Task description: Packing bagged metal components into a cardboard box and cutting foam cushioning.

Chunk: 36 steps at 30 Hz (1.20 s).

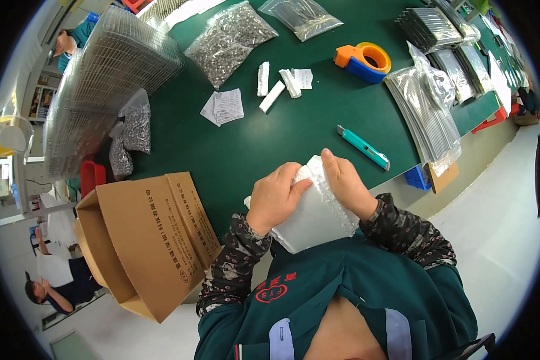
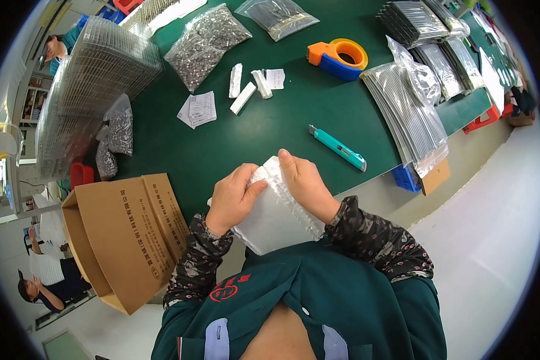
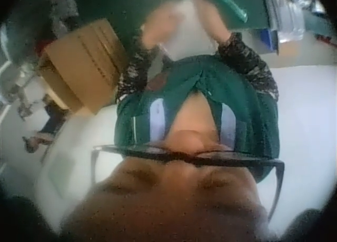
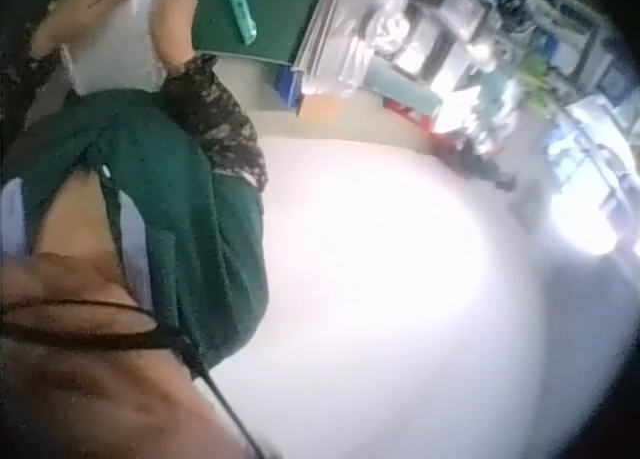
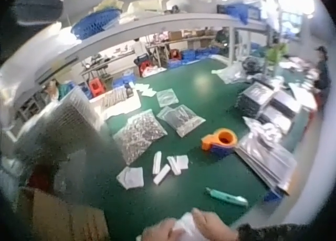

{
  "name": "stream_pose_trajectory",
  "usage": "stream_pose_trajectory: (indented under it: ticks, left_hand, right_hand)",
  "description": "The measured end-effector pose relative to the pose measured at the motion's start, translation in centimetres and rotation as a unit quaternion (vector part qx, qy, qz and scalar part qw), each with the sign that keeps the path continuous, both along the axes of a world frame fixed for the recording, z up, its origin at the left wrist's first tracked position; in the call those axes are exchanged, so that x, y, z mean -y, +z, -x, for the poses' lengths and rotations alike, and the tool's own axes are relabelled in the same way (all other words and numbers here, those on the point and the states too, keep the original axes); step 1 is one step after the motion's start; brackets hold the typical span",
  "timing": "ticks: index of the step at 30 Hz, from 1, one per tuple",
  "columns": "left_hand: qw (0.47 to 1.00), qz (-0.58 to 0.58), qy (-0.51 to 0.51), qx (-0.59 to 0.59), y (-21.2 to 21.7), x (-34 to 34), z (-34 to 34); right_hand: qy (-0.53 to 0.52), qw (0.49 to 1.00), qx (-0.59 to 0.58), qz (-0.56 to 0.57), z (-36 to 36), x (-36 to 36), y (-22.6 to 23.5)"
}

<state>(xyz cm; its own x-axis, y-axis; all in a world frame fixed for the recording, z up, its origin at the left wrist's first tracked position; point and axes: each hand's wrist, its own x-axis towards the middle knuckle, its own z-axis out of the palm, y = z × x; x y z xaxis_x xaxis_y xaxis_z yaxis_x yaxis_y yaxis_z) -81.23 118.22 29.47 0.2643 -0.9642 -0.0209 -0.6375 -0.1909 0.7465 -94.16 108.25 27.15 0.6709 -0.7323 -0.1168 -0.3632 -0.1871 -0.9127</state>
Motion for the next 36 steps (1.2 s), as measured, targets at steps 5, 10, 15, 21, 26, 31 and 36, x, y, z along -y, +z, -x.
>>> stream_pose_trajectory:
  ticks: [5, 10, 15, 21, 26, 31, 36]
  left_hand:
    - [1.000, -0.010, 0.016, -0.024, 0.0, 0.2, -0.3]
    - [0.996, 0.019, 0.046, -0.068, -1.1, -0.7, -1.4]
    - [0.968, 0.016, 0.224, -0.115, -2.8, -3.7, -3.3]
    - [0.879, 0.056, 0.446, -0.156, -4.1, -8.5, -5.7]
    - [0.773, 0.143, 0.562, -0.258, -7.2, -9.1, -5.8]
    - [0.697, 0.161, 0.585, -0.383, -9.8, -6.4, -3.7]
    - [0.688, 0.097, 0.610, -0.382, -11.7, -4.6, -2.5]
  right_hand:
    - [0.032, 0.989, 0.069, -0.123, -0.6, 1.3, -1.6]
    - [0.032, 0.846, 0.040, -0.531, -1.7, 3.8, -2.5]
    - [-0.234, 0.881, 0.045, -0.409, -2.7, 8.0, -6.0]
    - [-0.299, 0.918, 0.053, -0.254, -4.4, 13.1, -8.9]
    - [-0.324, 0.908, 0.143, -0.222, -4.7, 15.9, -10.3]
    - [-0.127, 0.971, -0.076, 0.188, -1.4, 15.7, -8.4]
    - [0.097, 0.887, -0.288, 0.348, 5.1, 8.1, -5.3]
